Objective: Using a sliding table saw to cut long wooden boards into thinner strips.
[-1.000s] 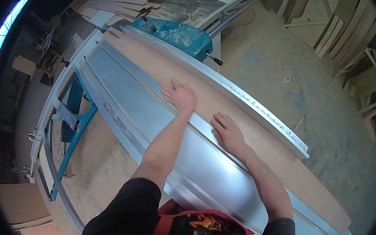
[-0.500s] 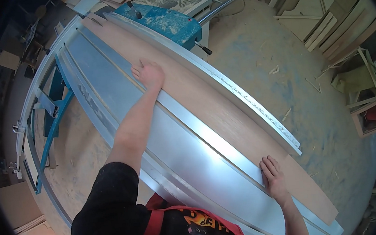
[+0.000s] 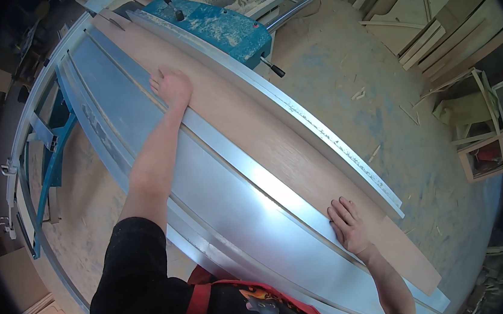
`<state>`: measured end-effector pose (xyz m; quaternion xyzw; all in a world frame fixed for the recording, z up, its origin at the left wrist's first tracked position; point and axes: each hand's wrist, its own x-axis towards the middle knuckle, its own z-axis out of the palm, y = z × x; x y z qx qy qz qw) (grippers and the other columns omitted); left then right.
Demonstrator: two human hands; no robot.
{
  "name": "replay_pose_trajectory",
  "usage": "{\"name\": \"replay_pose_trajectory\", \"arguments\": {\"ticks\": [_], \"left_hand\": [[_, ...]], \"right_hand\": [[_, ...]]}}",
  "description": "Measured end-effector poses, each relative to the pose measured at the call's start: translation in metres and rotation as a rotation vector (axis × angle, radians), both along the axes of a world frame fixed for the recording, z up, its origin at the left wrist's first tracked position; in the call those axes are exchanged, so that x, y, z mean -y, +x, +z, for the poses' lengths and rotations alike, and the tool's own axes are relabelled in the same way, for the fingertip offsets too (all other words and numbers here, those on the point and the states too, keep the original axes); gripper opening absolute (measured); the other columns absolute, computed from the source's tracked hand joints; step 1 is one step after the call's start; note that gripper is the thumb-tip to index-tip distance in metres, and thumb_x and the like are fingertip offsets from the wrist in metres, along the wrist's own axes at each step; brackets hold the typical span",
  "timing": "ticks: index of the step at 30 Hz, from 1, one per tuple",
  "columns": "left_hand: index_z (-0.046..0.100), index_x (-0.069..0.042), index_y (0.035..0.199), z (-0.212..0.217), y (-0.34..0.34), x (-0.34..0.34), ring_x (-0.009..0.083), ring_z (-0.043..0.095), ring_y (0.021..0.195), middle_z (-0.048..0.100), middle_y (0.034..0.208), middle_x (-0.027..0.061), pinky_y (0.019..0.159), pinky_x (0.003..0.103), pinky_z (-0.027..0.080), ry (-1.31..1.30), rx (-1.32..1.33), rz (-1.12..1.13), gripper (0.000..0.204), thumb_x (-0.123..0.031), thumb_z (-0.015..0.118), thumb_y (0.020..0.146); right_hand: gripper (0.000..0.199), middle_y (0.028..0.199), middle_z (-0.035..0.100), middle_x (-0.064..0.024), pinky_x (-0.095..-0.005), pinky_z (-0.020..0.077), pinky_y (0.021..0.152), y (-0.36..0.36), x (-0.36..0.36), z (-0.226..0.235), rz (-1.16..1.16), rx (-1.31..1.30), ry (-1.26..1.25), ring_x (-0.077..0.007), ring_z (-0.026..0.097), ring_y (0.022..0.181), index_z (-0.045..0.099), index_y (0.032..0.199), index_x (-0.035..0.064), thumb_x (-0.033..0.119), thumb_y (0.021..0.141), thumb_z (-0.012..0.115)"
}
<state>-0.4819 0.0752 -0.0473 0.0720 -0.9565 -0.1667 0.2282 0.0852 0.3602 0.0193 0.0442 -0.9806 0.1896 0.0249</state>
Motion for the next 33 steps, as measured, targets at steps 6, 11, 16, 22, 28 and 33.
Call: {"name": "replay_pose_trajectory", "arguments": {"ticks": [6, 11, 16, 22, 28, 33], "left_hand": [[0.045, 0.0, 0.148, -0.024, -0.061, 0.017, 0.0454, 0.044, 0.138, 0.053, 0.141, 0.0327, 0.12, 0.052, 0.026, -0.055, -0.11, 0.008, 0.064, -0.038, 0.054, 0.097], [0.054, 0.009, 0.131, -0.037, -0.104, 0.065, 0.0436, 0.052, 0.128, 0.059, 0.13, 0.0289, 0.111, 0.052, 0.04, -0.108, -0.145, -0.067, 0.061, -0.033, 0.065, 0.088], [0.058, 0.01, 0.127, -0.034, -0.045, 0.025, 0.0429, 0.052, 0.13, 0.058, 0.136, 0.0285, 0.112, 0.051, 0.04, -0.036, -0.189, -0.07, 0.048, -0.019, 0.058, 0.089], [0.056, 0.007, 0.134, 0.006, 0.156, -0.086, 0.0456, 0.046, 0.136, 0.053, 0.141, 0.0325, 0.116, 0.055, 0.035, 0.275, -0.083, -0.108, 0.05, -0.014, 0.053, 0.089], [0.056, 0.005, 0.137, 0.01, 0.27, -0.143, 0.0501, 0.038, 0.142, 0.045, 0.145, 0.0399, 0.119, 0.057, 0.029, 0.236, -0.03, -0.035, 0.051, -0.017, 0.053, 0.091], [0.056, 0.005, 0.137, 0.005, 0.235, -0.144, 0.0504, 0.038, 0.142, 0.045, 0.144, 0.0417, 0.119, 0.057, 0.028, 0.137, -0.082, 0.045, 0.051, -0.022, 0.055, 0.093]], "right_hand": [[0.042, 0.146, 0.056, -0.0196, -0.0549, 0.0358, 0.118, -0.047, 0.024, -0.011, -0.005, -0.009, 0.056, -0.0428, 0.046, 0.142, 0.065, 0.135, 0.0027, 0.008, 0.094, 0.066], [0.044, 0.148, 0.055, -0.0172, -0.0536, 0.0356, 0.119, -0.092, 0.036, -0.017, -0.036, -0.014, 0.029, -0.0402, 0.045, 0.143, 0.062, 0.139, 0.0051, 0.009, 0.095, 0.065], [0.047, 0.154, 0.049, -0.0137, -0.0508, 0.0309, 0.123, -0.121, 0.037, -0.012, 0.027, -0.047, 0.023, -0.036, 0.04, 0.147, 0.055, 0.144, 0.0072, 0.011, 0.097, 0.06], [0.046, 0.157, 0.046, -0.0126, -0.0515, 0.0306, 0.123, -0.128, 0.038, -0.016, 0.024, -0.121, -0.028, -0.0344, 0.039, 0.148, 0.053, 0.146, 0.0076, 0.016, 0.1, 0.059], [0.041, 0.148, 0.054, -0.0132, -0.0485, 0.0339, 0.12, -0.148, 0.054, -0.017, 0.022, -0.261, -0.145, -0.034, 0.045, 0.142, 0.058, 0.138, 0.0054, 0.018, 0.099, 0.058], [0.035, 0.138, 0.061, -0.0153, -0.0463, 0.038, 0.117, -0.182, 0.06, -0.02, 0.02, -0.37, -0.272, -0.0357, 0.051, 0.135, 0.064, 0.127, 0.002, 0.017, 0.095, 0.063]]}}
